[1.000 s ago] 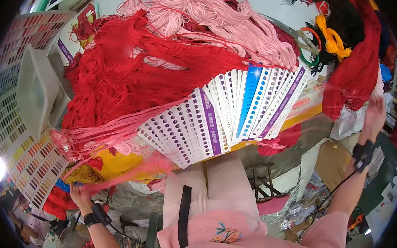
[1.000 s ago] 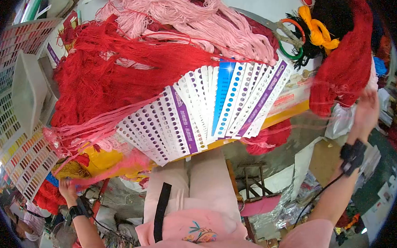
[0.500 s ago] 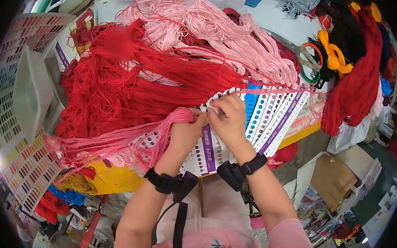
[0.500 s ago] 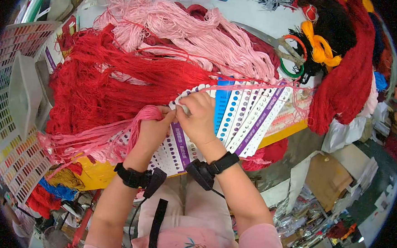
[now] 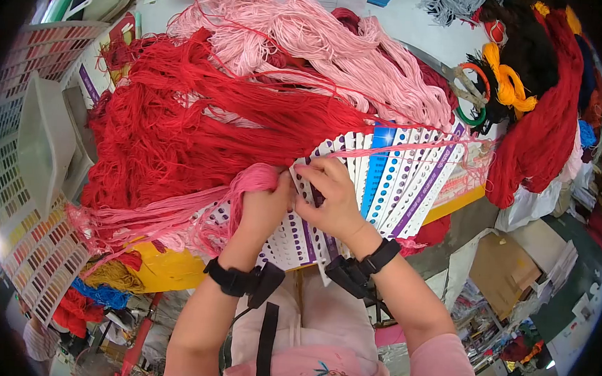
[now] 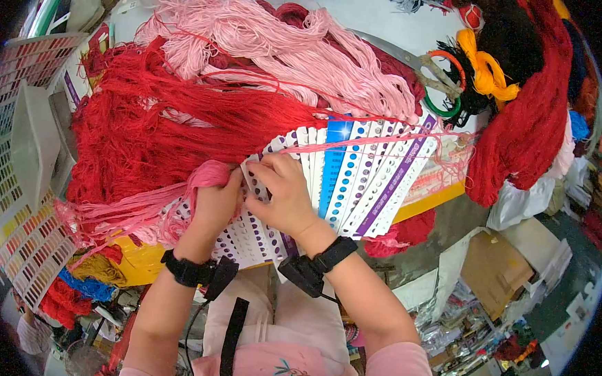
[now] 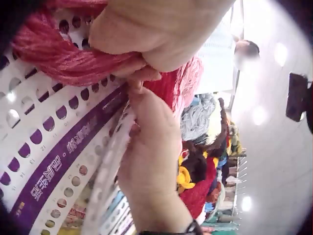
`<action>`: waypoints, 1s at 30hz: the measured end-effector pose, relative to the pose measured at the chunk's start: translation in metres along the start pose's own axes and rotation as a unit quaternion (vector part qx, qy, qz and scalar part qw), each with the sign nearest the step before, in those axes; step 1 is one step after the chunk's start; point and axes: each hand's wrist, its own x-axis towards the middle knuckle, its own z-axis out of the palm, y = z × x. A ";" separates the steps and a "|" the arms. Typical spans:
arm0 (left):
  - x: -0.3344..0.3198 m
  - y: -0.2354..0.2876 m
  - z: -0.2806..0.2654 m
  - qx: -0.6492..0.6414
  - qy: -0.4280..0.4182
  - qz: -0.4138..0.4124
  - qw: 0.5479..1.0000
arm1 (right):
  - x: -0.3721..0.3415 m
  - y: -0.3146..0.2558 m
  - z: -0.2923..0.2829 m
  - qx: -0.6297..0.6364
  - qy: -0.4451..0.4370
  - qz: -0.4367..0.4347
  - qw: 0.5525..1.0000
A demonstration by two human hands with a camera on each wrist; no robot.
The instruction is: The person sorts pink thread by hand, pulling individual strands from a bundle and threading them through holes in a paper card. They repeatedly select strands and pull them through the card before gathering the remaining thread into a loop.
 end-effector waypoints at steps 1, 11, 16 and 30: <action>-0.007 0.006 -0.003 -0.033 0.042 -0.028 0.998 | 0.001 -0.002 0.000 0.000 0.000 0.001 1.000; -0.010 0.019 -0.011 0.004 -0.120 -0.176 0.977 | -0.001 0.005 -0.003 0.183 -0.010 0.124 0.975; -0.055 0.072 -0.108 -0.016 0.049 -0.160 0.986 | 0.007 -0.008 0.010 -0.069 -0.002 0.055 0.996; -0.116 0.059 -0.083 -0.220 0.002 -0.068 0.973 | -0.002 -0.058 0.002 0.056 -0.011 0.124 0.991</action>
